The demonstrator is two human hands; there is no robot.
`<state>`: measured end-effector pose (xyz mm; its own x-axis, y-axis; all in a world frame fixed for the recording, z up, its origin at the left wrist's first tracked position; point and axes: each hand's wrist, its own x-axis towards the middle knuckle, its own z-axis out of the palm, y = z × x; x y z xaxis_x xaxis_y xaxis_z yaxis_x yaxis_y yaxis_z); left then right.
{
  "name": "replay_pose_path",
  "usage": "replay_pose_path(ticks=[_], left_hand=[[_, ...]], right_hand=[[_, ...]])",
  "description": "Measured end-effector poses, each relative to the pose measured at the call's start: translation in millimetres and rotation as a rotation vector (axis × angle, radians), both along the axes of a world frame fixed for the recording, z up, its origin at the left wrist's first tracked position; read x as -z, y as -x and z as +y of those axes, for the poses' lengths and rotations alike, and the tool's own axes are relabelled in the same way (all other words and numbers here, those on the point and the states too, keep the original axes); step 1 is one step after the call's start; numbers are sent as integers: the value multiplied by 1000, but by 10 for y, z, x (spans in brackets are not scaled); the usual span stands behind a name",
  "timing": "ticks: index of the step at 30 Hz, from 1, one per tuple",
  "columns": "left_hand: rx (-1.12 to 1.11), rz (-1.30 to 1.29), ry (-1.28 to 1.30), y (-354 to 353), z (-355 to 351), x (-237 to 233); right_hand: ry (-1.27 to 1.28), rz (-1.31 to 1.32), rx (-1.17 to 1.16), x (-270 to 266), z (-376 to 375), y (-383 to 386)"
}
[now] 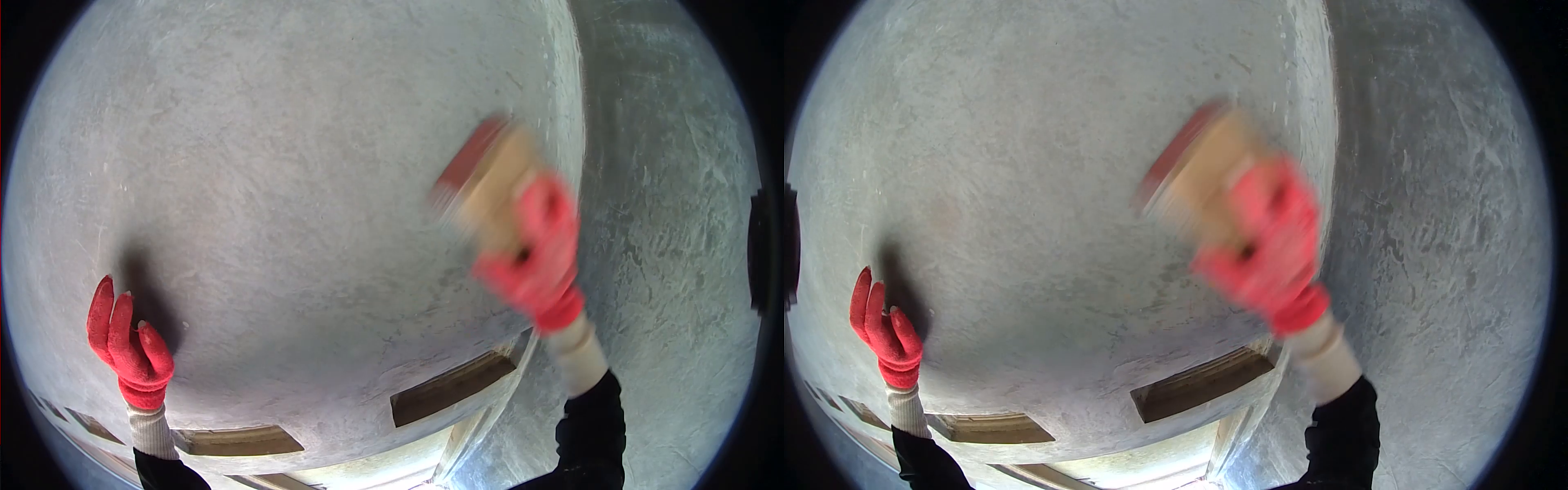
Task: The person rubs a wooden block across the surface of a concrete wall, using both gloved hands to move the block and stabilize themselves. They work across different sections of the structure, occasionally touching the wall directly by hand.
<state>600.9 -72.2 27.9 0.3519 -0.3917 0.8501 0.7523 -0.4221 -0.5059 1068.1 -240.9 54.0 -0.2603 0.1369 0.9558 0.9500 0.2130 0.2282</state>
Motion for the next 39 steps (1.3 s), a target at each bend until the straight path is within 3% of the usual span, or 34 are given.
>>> replay_pose_path(ticks=[2,3,5,6,8,11,13,14,16,17,19,20,21,23,24,26,29,30,32,33,34,35,36,37,39], left_hand=[[-8,32,-25,-48,-41,-45],[-9,33,-18,-40,-36,-39],[-8,31,-23,-44,-20,-38],[-6,21,-28,-52,-15,-40],[-20,35,-15,-52,-36,-38],[10,67,-28,-51,-35,-49],[30,73,-20,-40,-16,-37],[30,75,-7,-24,-11,-26],[40,79,10,-18,-10,-6],[40,90,23,-7,-12,-2],[60,110,20,13,-3,-6],[70,134,16,3,14,-10],[74,130,7,2,27,-17],[82,129,3,-10,39,3],[89,132,-7,-2,45,-5],[99,165,16,10,51,-1],[106,130,33,-50,-12,-19],[104,129,34,-60,-32,-37],[135,183,29,-83,-64,-89],[146,192,19,-101,-83,-117],[145,175,9,-114,-84,-123],[146,183,6,-113,-82,-136],[148,199,10,-112,-93,-139],[149,204,11,-128,-93,-133],[192,190,-22,-142,-99,-173]], right_hand=[[-344,321,71,-263,160,-498],[-336,321,71,-217,136,-416],[-295,-59,213,24,50,-45],[-128,-90,209,363,69,255],[289,-217,-261,1041,233,529],[151,-372,-125,702,119,522],[-154,-189,245,186,-7,233],[-133,1,56,-142,-20,30],[-400,546,-64,-541,162,-361],[-400,541,-56,-469,133,-322],[-322,-26,269,-122,54,33],[-101,-135,242,171,59,303],[86,-53,46,620,135,535],[136,-468,-169,864,242,737],[128,-466,-160,761,203,668],[30,-432,104,119,16,426],[-305,109,146,-533,129,-487],[-304,108,143,-559,137,-450],[-313,394,84,-603,146,-358],[-349,41,245,-349,172,-233],[-180,-7,116,-153,110,310],[-80,-167,239,142,78,618],[250,-271,155,822,160,410],[250,-266,155,747,132,487],[261,-501,-33,367,105,679]])
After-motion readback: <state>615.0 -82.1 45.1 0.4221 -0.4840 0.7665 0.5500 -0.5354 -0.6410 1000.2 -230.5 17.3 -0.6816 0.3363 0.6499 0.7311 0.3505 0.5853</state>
